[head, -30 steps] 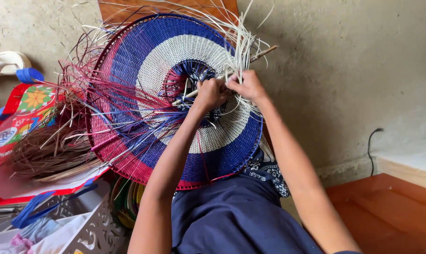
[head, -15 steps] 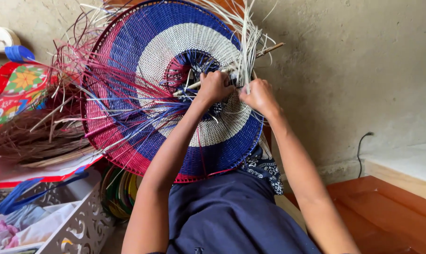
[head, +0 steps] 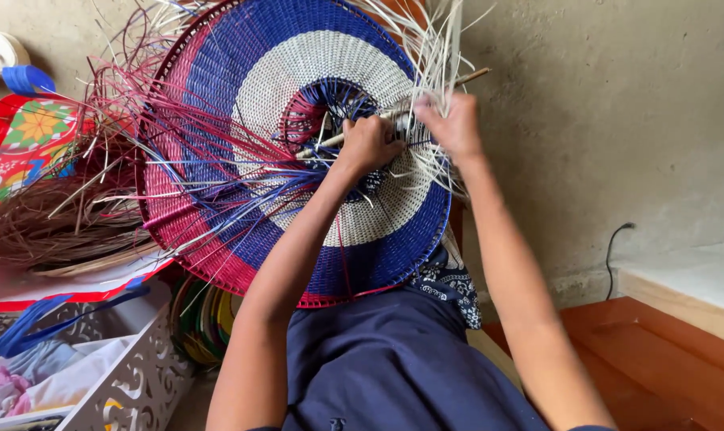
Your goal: Weaving colored straw fibers into a circular mat pattern
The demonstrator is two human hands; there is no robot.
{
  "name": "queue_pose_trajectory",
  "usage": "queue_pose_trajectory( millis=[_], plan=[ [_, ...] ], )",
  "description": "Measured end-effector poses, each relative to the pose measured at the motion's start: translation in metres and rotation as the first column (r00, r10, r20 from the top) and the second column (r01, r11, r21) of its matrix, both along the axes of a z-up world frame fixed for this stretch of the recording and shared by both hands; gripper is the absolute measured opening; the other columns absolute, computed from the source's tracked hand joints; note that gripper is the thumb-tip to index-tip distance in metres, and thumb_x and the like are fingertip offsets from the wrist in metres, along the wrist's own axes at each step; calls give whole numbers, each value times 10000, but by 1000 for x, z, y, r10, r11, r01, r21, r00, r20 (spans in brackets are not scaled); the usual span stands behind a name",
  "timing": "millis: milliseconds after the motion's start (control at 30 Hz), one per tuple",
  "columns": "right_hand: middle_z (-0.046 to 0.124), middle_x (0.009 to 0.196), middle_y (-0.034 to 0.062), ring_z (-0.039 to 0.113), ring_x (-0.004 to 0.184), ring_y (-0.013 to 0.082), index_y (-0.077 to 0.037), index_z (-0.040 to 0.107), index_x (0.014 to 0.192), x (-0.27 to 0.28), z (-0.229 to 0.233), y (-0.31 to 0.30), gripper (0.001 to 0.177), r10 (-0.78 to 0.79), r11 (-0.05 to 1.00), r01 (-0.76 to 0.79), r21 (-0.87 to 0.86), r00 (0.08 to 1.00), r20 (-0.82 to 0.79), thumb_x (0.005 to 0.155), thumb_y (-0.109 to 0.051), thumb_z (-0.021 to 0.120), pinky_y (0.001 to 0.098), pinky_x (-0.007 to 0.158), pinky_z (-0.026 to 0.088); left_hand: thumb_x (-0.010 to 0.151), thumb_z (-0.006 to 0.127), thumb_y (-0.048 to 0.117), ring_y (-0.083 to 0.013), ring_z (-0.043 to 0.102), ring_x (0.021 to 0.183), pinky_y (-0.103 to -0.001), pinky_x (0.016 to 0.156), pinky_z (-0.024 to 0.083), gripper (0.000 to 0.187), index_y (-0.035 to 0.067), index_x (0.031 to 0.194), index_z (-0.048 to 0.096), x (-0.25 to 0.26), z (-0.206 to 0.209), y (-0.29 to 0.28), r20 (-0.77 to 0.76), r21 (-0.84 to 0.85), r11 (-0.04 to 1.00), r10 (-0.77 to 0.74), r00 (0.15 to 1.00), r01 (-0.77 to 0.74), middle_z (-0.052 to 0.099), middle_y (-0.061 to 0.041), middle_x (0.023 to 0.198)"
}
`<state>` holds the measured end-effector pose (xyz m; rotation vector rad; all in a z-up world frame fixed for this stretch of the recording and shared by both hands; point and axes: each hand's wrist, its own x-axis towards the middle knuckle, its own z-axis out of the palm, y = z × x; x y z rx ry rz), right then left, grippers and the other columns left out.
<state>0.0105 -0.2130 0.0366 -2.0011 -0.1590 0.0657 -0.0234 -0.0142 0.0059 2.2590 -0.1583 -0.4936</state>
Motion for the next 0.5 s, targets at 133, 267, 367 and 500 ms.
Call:
queue_pose_trajectory(
  millis=[133,267,367,500],
  plan=[
    [636,496,41,637,463,173,-112,794,849,-11,3,21,120,-89,947,4,-320,963,-253,865,-224,752,302,518,517,755,736,488,-386,710,892,-476,887,378,323,186,712,628,3,-6,-2,-16,0,1000,8,1000,-8,708,-108,719],
    [609,466,-43,693,562,233,-309,779,699,-2,-4,23,141,-194,789,24,-614,958,-212,777,-420,741,345,561,557,749,740,494,-387,706,894,-474,879,383,326,191,702,630,1,-13,-4,-9,9,1000,8,1000,-8,705,-109,717],
    [611,466,-55,693,563,211,-310,774,706,2,-16,21,134,-179,774,8,-633,962,-206,763,-429,756,336,581,565,734,738,487,-381,710,898,-462,876,380,309,196,708,635,4,-11,-4,-12,20,1000,5,1000,-5,708,-101,718],
    [663,544,48,610,472,90,-122,769,794,-2,-2,29,139,-149,960,54,-275,930,-335,739,-247,740,231,492,527,730,734,463,-379,716,898,-459,869,379,279,199,713,645,2,-3,-3,-11,25,1000,5,1000,-5,715,-99,720]
  ],
)
